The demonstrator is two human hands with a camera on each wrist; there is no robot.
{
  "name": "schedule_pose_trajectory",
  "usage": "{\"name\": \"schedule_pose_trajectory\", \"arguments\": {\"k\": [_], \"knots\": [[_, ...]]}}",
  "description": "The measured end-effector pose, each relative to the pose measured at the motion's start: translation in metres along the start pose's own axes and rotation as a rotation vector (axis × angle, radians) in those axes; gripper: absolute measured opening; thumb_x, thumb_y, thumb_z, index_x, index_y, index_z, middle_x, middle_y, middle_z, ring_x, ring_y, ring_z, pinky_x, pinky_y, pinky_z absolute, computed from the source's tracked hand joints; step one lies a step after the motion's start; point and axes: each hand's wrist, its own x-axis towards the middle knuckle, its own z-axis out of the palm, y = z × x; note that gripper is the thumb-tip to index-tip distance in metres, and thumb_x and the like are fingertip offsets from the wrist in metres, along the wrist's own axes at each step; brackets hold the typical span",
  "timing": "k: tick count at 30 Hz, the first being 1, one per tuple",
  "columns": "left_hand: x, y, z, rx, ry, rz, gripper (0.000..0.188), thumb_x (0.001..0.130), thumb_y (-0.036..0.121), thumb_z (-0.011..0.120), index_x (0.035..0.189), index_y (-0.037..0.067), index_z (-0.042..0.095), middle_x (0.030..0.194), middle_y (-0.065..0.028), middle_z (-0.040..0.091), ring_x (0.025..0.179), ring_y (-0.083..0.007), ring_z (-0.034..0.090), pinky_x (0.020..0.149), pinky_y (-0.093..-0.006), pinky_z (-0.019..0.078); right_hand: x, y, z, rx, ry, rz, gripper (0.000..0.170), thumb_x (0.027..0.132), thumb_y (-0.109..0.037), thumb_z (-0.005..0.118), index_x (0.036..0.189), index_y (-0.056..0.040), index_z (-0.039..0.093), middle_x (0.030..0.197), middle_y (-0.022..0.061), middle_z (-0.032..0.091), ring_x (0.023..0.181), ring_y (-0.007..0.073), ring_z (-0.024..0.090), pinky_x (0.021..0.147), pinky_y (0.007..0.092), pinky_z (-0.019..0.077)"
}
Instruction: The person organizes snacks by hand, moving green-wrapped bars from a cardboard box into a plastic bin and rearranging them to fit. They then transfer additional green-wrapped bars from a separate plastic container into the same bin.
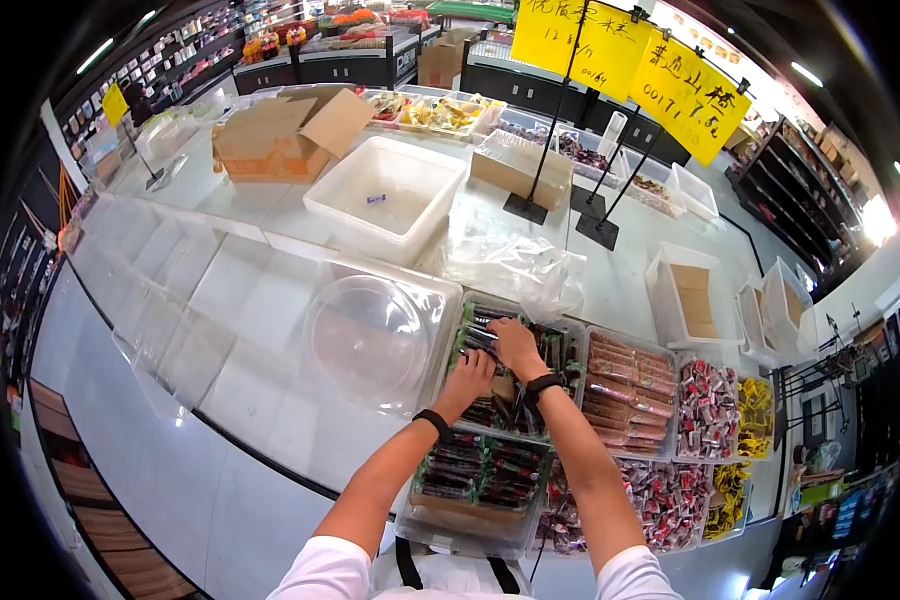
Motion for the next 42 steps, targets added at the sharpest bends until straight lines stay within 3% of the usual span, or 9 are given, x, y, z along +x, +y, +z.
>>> {"name": "schedule_pose_trajectory", "arguments": {"k": [4, 8, 10, 16, 19, 32, 38, 40, 42], "knots": [[0.001, 0.003, 0.008, 0.031, -0.015, -0.036, 0.026, 0.081, 0.019, 0.054, 0.102, 0.004, 0.055, 0.097, -0.0121, 0.057, 0.095, -0.0275, 0.052, 0.077, -0.0409, 0.0441, 0.001, 0.001, 0.001, -0.094, -0.052, -0.041, 0.026, 0.075, -0.010, 0.064, 0.101, -0.0079, 0.064, 0.100, 0.0102, 0.063, 0.101, 0.0315, 0.057, 0.086, 0.0425, 0.0469], [0.002, 0.004, 0.000, 0.029, -0.069, -0.015, 0.026, 0.083, 0.020, 0.053, 0.103, 0.003, 0.054, 0.101, -0.0136, 0.057, 0.097, -0.0299, 0.052, 0.077, -0.0431, 0.0433, -0.004, 0.007, 0.003, -0.001, -0.019, -0.129, 0.030, 0.073, -0.013, 0.067, 0.102, -0.0081, 0.063, 0.097, 0.0101, 0.063, 0.099, 0.0318, 0.057, 0.085, 0.0422, 0.0477], [0.002, -0.002, -0.002, 0.142, 0.149, 0.056, 0.026, 0.086, 0.022, 0.051, 0.104, 0.002, 0.053, 0.105, -0.0160, 0.057, 0.101, -0.0323, 0.052, 0.078, -0.0447, 0.0425, -0.003, 0.009, 0.005, -0.037, -0.065, -0.135, 0.037, 0.071, -0.016, 0.070, 0.107, -0.0086, 0.062, 0.098, 0.0098, 0.062, 0.100, 0.0313, 0.057, 0.084, 0.0412, 0.0485], [-0.003, 0.005, 0.004, 0.138, -0.002, -0.005, 0.032, 0.086, 0.022, 0.052, 0.110, 0.001, 0.053, 0.109, -0.0184, 0.057, 0.102, -0.0337, 0.052, 0.080, -0.0427, 0.0432, 0.002, 0.003, -0.003, -0.251, -0.167, -0.209, 0.045, 0.072, -0.012, 0.069, 0.116, -0.0108, 0.058, 0.108, 0.0085, 0.061, 0.103, 0.0303, 0.057, 0.085, 0.0401, 0.0493], [-0.007, 0.011, 0.011, 0.146, 0.034, -0.031, 0.032, 0.085, 0.021, 0.054, 0.110, 0.001, 0.054, 0.109, -0.0183, 0.057, 0.102, -0.0322, 0.052, 0.078, -0.0399, 0.0444, 0.004, 0.001, -0.008, -0.290, -0.197, -0.266, 0.052, 0.073, -0.006, 0.067, 0.124, -0.0097, 0.055, 0.116, 0.0102, 0.058, 0.106, 0.0308, 0.055, 0.088, 0.0411, 0.0475], [-0.016, -0.009, 0.012, 0.003, 0.015, 0.120, 0.035, 0.081, 0.017, 0.054, 0.110, -0.002, 0.058, 0.114, -0.0172, 0.057, 0.100, -0.0275, 0.053, 0.077, -0.0343, 0.0475, -0.001, 0.006, -0.009, -0.198, -0.236, -0.312, 0.062, 0.071, 0.002, 0.063, 0.130, -0.0136, 0.053, 0.112, 0.0104, 0.059, 0.103, 0.0321, 0.055, 0.087, 0.0409, 0.0468], [-0.017, -0.013, 0.010, 0.013, 0.059, 0.084, 0.037, 0.080, 0.019, 0.054, 0.112, 0.000, 0.059, 0.119, -0.0171, 0.055, 0.101, -0.0273, 0.051, 0.076, -0.0329, 0.0480, -0.013, 0.007, -0.007, -0.097, -0.179, -0.225, 0.065, 0.071, 0.002, 0.061, 0.134, -0.0116, 0.049, 0.118, 0.0097, 0.059, 0.107, 0.0317, 0.054, 0.088, 0.0395, 0.0467], [-0.017, -0.017, 0.020, 0.015, 0.139, 0.089, 0.037, 0.080, 0.019, 0.053, 0.112, 0.001, 0.059, 0.120, -0.0165, 0.054, 0.103, -0.0275, 0.051, 0.078, -0.0333, 0.0473, -0.014, 0.012, -0.006, -0.117, -0.186, -0.297, 0.067, 0.071, 0.001, 0.061, 0.135, -0.0095, 0.046, 0.121, 0.0107, 0.057, 0.108, 0.0331, 0.053, 0.089, 0.0402, 0.0469], [-0.014, -0.021, 0.017, 0.002, 0.064, 0.099, 0.041, 0.082, 0.018, 0.052, 0.118, 0.000, 0.055, 0.123, -0.0168, 0.052, 0.106, -0.0290, 0.050, 0.083, -0.0342, 0.0463, -0.013, 0.014, -0.006, -0.108, -0.205, -0.280, 0.068, 0.070, -0.001, 0.061, 0.135, -0.0077, 0.045, 0.122, 0.0124, 0.057, 0.109, 0.0342, 0.053, 0.092, 0.0409, 0.0454]]}}
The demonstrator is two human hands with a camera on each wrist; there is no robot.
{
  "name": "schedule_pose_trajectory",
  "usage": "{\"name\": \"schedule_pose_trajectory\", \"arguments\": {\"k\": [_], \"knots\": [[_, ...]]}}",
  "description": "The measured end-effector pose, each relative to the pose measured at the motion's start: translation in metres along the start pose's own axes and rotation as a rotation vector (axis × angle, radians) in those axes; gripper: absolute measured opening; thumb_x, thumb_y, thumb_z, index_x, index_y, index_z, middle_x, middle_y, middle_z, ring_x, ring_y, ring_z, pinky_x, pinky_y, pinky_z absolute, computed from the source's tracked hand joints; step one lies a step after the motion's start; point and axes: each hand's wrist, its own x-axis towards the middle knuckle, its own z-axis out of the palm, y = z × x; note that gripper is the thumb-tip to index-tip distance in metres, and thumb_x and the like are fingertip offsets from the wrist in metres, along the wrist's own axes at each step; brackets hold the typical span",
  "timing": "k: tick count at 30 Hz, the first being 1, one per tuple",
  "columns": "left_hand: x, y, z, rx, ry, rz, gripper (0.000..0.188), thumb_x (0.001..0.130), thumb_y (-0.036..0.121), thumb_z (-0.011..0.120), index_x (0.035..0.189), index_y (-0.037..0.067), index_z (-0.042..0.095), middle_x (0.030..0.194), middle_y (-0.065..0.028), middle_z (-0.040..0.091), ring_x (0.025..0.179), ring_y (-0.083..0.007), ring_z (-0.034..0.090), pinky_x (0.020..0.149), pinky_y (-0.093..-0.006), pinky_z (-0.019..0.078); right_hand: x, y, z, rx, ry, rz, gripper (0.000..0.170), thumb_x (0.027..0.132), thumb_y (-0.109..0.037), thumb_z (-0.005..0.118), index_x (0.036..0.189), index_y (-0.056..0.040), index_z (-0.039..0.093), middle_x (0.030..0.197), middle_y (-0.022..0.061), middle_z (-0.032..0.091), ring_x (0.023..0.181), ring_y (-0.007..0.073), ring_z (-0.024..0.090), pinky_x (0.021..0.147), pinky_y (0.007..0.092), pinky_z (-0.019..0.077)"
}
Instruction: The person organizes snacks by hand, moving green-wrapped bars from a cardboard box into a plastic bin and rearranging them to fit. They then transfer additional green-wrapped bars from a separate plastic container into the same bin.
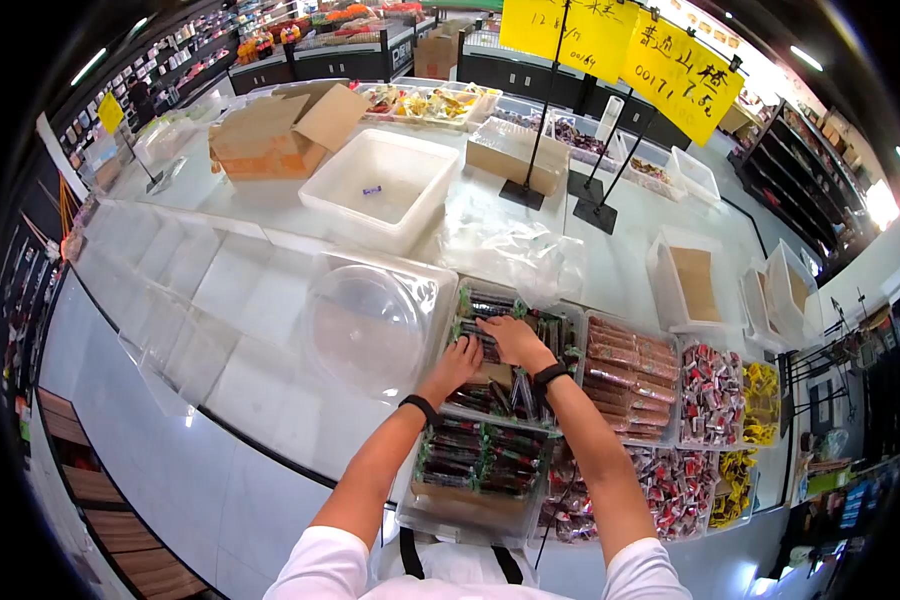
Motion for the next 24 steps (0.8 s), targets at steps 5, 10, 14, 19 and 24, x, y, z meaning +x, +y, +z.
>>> {"name": "schedule_pose_trajectory", "arguments": {"k": [5, 10, 14, 19, 24], "knots": [[-0.001, 0.001, -0.018, -0.030, -0.095, -0.067, 0.050, 0.083, 0.016, 0.051, 0.130, 0.001, 0.045, 0.127, -0.0158, 0.050, 0.112, -0.0280, 0.048, 0.088, -0.0357, 0.0440, -0.008, -0.009, -0.004, 0.018, 0.140, 0.040, 0.066, 0.070, -0.005, 0.062, 0.133, -0.0074, 0.046, 0.123, 0.0138, 0.056, 0.115, 0.0331, 0.050, 0.096, 0.0407, 0.0434], [0.003, -0.011, -0.057, -0.146, -0.143, -0.087, 0.039, 0.084, 0.019, 0.054, 0.120, 0.003, 0.051, 0.121, -0.0131, 0.052, 0.108, -0.0269, 0.049, 0.086, -0.0365, 0.0428, -0.017, -0.028, -0.024, -0.018, 0.110, 0.151, 0.033, 0.071, -0.012, 0.064, 0.104, -0.0056, 0.063, 0.110, 0.0136, 0.061, 0.109, 0.0307, 0.053, 0.088, 0.0403, 0.0465], [-0.008, -0.008, -0.043, -0.466, -0.312, 0.190, 0.029, 0.077, 0.021, 0.062, 0.101, 0.004, 0.058, 0.109, -0.0115, 0.059, 0.101, -0.0294, 0.055, 0.082, -0.0369, 0.0462, -0.032, -0.054, -0.026, -0.123, -0.174, 0.193, 0.024, 0.074, -0.027, 0.065, 0.084, -0.0052, 0.065, 0.083, 0.0095, 0.065, 0.088, 0.0317, 0.060, 0.083, 0.0410, 0.0475], [-0.008, -0.004, -0.058, -0.717, -0.448, 0.106, 0.029, 0.076, 0.021, 0.068, 0.096, 0.002, 0.059, 0.096, -0.0138, 0.062, 0.094, -0.0338, 0.059, 0.081, -0.0430, 0.0470, -0.060, -0.083, -0.023, -0.420, -0.206, 0.184, 0.049, 0.069, -0.041, 0.075, 0.099, -0.0048, 0.063, 0.111, 0.0142, 0.055, 0.111, 0.0312, 0.047, 0.086, 0.0450, 0.0424], [0.003, 0.010, -0.059, -0.842, -0.348, -0.033, 0.035, 0.077, 0.019, 0.071, 0.102, 0.000, 0.055, 0.094, -0.0169, 0.063, 0.087, -0.0347, 0.061, 0.075, -0.0433, 0.0486, -0.069, -0.088, -0.027, -0.355, -0.371, 0.609, 0.080, 0.067, -0.026, 0.079, 0.130, -0.0033, 0.036, 0.128, 0.0227, 0.038, 0.121, 0.0394, 0.037, 0.090, 0.0467, 0.0466]]}}
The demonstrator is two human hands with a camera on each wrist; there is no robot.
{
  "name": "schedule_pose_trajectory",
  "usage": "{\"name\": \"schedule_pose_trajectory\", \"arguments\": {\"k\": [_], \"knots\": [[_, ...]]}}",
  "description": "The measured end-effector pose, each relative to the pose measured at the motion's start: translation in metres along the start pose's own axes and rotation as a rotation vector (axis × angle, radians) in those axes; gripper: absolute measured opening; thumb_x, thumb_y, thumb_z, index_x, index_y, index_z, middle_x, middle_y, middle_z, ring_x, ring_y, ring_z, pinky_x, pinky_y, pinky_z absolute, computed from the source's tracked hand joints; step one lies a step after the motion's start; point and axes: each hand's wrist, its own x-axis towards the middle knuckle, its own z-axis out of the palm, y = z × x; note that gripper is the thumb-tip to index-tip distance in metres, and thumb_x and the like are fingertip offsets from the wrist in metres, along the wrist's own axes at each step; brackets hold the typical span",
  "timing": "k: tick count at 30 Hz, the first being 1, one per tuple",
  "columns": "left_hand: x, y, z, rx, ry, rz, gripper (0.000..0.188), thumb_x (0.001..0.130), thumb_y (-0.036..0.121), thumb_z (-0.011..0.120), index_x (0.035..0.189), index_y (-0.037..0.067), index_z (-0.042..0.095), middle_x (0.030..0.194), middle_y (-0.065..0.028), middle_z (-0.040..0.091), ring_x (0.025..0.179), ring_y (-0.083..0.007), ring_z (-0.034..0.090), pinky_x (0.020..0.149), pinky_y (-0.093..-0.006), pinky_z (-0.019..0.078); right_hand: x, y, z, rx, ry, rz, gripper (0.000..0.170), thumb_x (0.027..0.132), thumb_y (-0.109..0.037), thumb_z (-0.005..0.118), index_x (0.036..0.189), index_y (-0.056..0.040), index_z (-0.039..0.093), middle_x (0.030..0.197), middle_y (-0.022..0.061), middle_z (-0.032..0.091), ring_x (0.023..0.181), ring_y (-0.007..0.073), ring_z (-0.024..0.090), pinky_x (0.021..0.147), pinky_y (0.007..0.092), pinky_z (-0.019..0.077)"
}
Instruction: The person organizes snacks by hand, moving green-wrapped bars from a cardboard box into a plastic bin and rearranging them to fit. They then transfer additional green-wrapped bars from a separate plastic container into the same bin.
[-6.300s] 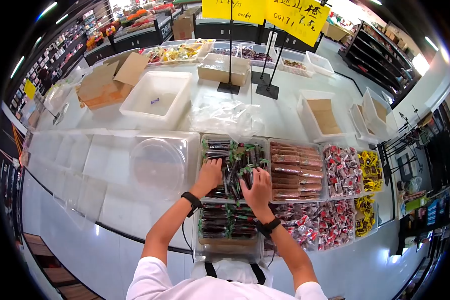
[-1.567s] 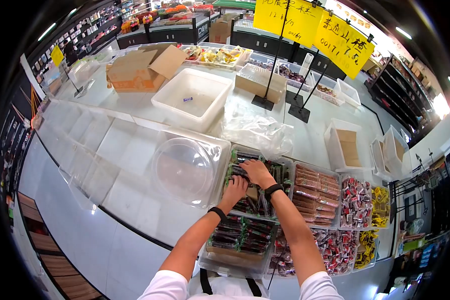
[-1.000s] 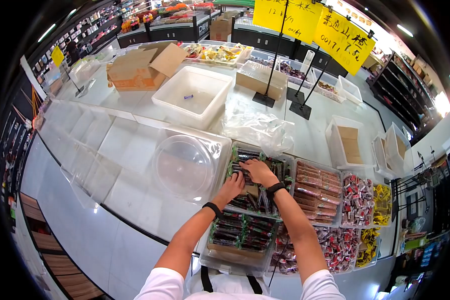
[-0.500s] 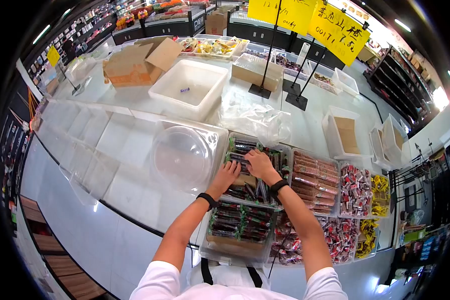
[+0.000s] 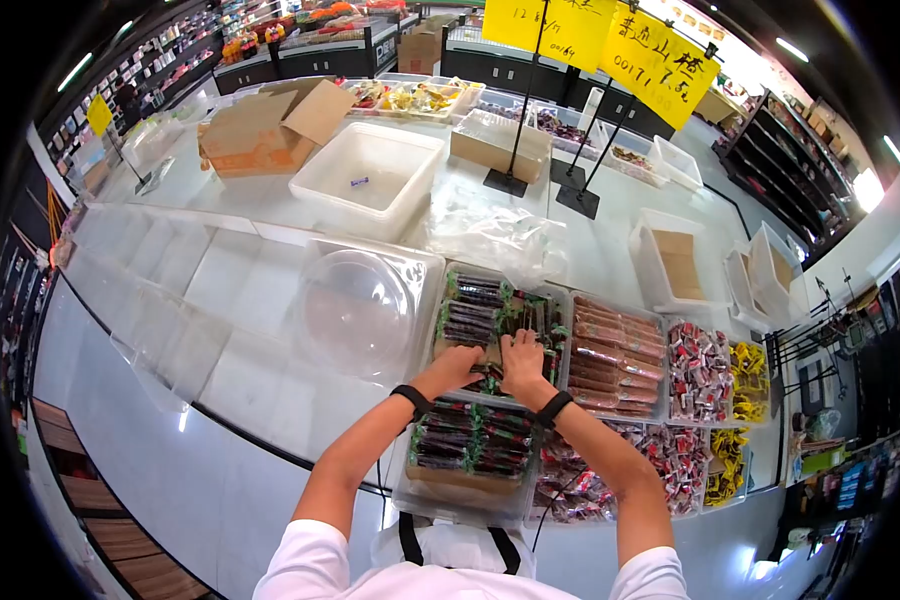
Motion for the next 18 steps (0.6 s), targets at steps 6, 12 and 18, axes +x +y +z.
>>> {"name": "schedule_pose_trajectory", "arguments": {"k": [6, 12, 18], "knots": [[0.040, 0.009, 0.065, -0.706, -0.117, -0.486, 0.070, 0.082, 0.022, 0.070, 0.129, -0.011, 0.029, 0.104, -0.0278, 0.059, 0.091, -0.0312, 0.062, 0.069, -0.0409, 0.0497, -0.013, 0.008, 0.028, 0.282, 0.191, 0.081, 0.088, 0.067, -0.025, 0.081, 0.134, 0.0019, 0.030, 0.131, 0.0270, 0.035, 0.115, 0.0446, 0.045, 0.076, 0.0415, 0.0565], [0.043, 0.015, 0.082, -1.236, 0.135, -0.720, 0.095, 0.085, 0.016, 0.065, 0.144, -0.008, -0.006, 0.108, -0.0216, 0.058, 0.090, -0.0304, 0.060, 0.071, -0.0390, 0.0508, -0.034, 0.003, 0.043, 0.339, 0.201, 0.101, 0.076, 0.069, -0.027, 0.081, 0.123, 0.0053, 0.039, 0.121, 0.0254, 0.044, 0.107, 0.0402, 0.052, 0.078, 0.0406, 0.0543], [0.045, 0.023, 0.057, -1.242, 0.059, -0.794, 0.050, 0.086, 0.010, 0.061, 0.126, -0.005, 0.034, 0.107, -0.0155, 0.056, 0.087, -0.0202, 0.059, 0.075, -0.0340, 0.0529, -0.023, -0.001, 0.065, 0.407, 0.271, 0.046, 0.047, 0.071, -0.018, 0.072, 0.103, 0.0052, 0.047, 0.101, 0.0219, 0.054, 0.098, 0.0378, 0.055, 0.077, 0.0427, 0.0515]]}}
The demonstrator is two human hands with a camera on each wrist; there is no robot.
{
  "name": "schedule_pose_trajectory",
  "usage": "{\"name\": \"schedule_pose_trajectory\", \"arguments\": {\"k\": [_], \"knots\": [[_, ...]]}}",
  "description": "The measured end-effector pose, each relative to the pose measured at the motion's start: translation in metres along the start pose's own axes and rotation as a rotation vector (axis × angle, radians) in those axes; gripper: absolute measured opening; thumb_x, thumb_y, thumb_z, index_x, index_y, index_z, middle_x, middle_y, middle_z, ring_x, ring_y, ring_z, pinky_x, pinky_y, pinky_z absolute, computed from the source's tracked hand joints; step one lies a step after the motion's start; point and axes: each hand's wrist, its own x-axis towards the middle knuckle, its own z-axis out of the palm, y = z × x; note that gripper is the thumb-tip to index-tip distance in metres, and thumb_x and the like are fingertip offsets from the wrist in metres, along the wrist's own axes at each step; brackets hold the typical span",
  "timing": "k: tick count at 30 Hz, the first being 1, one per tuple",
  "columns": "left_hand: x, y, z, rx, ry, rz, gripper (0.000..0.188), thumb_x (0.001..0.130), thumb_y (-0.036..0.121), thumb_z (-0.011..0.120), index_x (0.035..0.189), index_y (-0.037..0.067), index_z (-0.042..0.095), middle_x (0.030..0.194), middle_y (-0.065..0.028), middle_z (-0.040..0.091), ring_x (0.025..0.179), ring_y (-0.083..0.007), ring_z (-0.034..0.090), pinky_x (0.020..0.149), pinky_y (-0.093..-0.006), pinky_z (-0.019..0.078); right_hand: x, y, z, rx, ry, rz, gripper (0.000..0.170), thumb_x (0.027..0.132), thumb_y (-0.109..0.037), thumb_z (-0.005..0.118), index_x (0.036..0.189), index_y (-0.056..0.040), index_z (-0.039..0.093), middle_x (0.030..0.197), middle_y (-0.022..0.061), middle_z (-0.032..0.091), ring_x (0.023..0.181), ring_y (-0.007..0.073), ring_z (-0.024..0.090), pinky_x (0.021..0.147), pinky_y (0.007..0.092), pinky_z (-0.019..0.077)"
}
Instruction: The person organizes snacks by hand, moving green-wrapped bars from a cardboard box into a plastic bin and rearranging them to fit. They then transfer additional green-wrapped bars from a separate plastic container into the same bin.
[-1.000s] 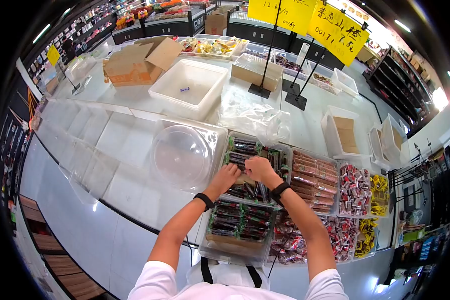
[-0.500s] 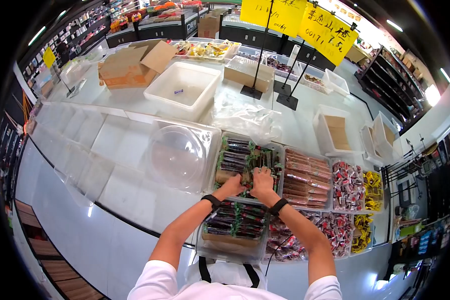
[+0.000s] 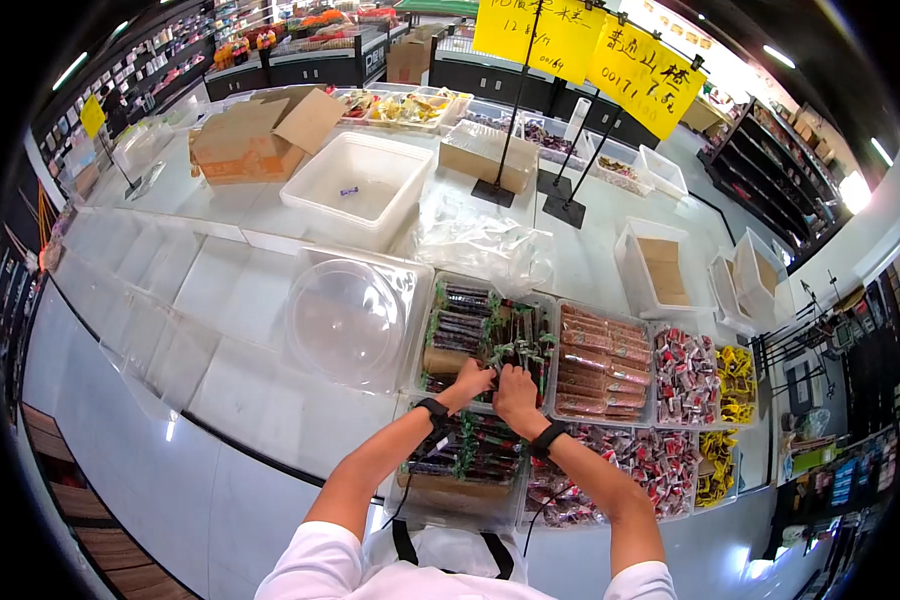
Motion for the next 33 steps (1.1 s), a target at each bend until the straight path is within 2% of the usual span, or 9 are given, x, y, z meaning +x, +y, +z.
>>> {"name": "schedule_pose_trajectory", "arguments": {"k": [7, 11, 15, 17, 23, 25, 27, 29, 33], "knots": [[0.007, 0.018, -0.005, -0.390, 0.041, 0.158, 0.039, 0.089, 0.012, 0.060, 0.121, -0.003, 0.041, 0.098, -0.0106, 0.057, 0.083, -0.0172, 0.060, 0.071, -0.0299, 0.0544, 0.039, 0.001, -0.029, 0.441, 0.213, -0.133, 0.036, 0.067, -0.010, 0.061, 0.096, 0.0074, 0.048, 0.080, 0.0284, 0.057, 0.083, 0.0465, 0.055, 0.071, 0.0517, 0.0448], [0.021, 0.037, -0.029, -0.450, 0.342, 0.467, 0.049, 0.088, 0.016, 0.065, 0.124, -0.003, 0.038, 0.108, -0.0138, 0.056, 0.090, -0.0200, 0.060, 0.071, -0.0319, 0.0529, 0.099, -0.006, -0.057, 0.180, 0.286, -0.315, 0.052, 0.073, -0.011, 0.064, 0.120, 0.0051, 0.049, 0.100, 0.0220, 0.061, 0.097, 0.0392, 0.056, 0.081, 0.0466, 0.0464], [0.011, 0.023, -0.052, 0.050, 0.593, 0.557, 0.044, 0.090, 0.010, 0.057, 0.127, -0.004, 0.037, 0.099, -0.0136, 0.056, 0.078, -0.0213, 0.061, 0.072, -0.0324, 0.0506, 0.154, -0.019, -0.039, -0.026, 0.222, -0.359, 0.056, 0.075, -0.011, 0.066, 0.128, -0.0012, 0.049, 0.107, 0.0157, 0.061, 0.102, 0.0342, 0.055, 0.086, 0.0429, 0.0466], [-0.008, 0.025, -0.055, 0.533, 0.564, 0.550, 0.047, 0.085, 0.012, 0.062, 0.125, -0.002, 0.043, 0.112, -0.0184, 0.055, 0.100, -0.0308, 0.056, 0.084, -0.0422, 0.0458, 0.170, -0.019, -0.018, -0.051, 0.139, -0.485, 0.054, 0.076, -0.011, 0.066, 0.128, -0.0066, 0.051, 0.113, 0.0118, 0.060, 0.104, 0.0323, 0.054, 0.087, 0.0427, 0.0469], [-0.020, 0.026, -0.059, 1.318, 0.575, 0.762, 0.070, 0.083, 0.030, 0.065, 0.138, 0.000, 0.035, 0.140, -0.0195, 0.036, 0.131, -0.0363, 0.033, 0.105, -0.0456, 0.0310, 0.161, -0.008, -0.019, 0.004, 0.171, -0.570, 0.050, 0.079, -0.001, 0.059, 0.129, -0.0073, 0.052, 0.124, 0.0109, 0.055, 0.110, 0.0331, 0.051, 0.093, 0.0414, 0.0441], [-0.037, 0.063, -0.056, 1.459, 0.531, 0.758, 0.079, 0.082, 0.040, 0.063, 0.142, 0.001, 0.029, 0.145, -0.0191, 0.029, 0.136, -0.0355, 0.025, 0.108, -0.0484, 0.0242, 0.166, 0.005, -0.010, 0.334, 0.250, -0.714, 0.046, 0.082, -0.001, 0.056, 0.127, -0.0034, 0.052, 0.122, 0.0134, 0.057, 0.112, 0.0347, 0.052, 0.096, 0.0412, 0.0422], [-0.038, 0.076, -0.054, 1.598, 0.495, 0.754, 0.089, 0.081, 0.050, 0.062, 0.145, 0.002, 0.024, 0.151, -0.0187, 0.021, 0.141, -0.0348, 0.016, 0.112, -0.0512, 0.0174, 0.170, 0.013, -0.002, 0.472, 0.301, -0.692, 0.036, 0.087, -0.007, 0.053, 0.122, 0.0008, 0.054, 0.118, 0.0172, 0.059, 0.112, 0.0370, 0.052, 0.096, 0.0420, 0.0417], [-0.022, 0.072, -0.056, 1.589, 0.410, 0.812, 0.101, 0.077, 0.058, 0.061, 0.147, 0.001, 0.018, 0.154, -0.0177, 0.014, 0.143, -0.0330, 0.009, 0.113, -0.0559, 0.0082, 0.170, 0.015, 0.012, 0.671, 0.561, -0.058, 0.031, 0.091, -0.013, 0.050, 0.117, 0.0030, 0.055, 0.115, 0.0209, 0.059, 0.109, 0.0385, 0.053, 0.093, 0.0431, 0.0434], [0.002, 0.058, -0.059, 1.595, 0.445, 0.800, 0.102, 0.077, 0.065, 0.055, 0.147, 0.001, 0.018, 0.154, -0.0142, 0.015, 0.143, -0.0315, 0.009, 0.113, -0.0579, 0.0069, 0.172, 0.016, 0.018, 0.662, 0.155, 0.244, 0.045, 0.099, -0.029, 0.036, 0.124, 0.0065, 0.049, 0.125, 0.0262, 0.052, 0.116, 0.0413, 0.048, 0.099, 0.0465, 0.0399]]}}
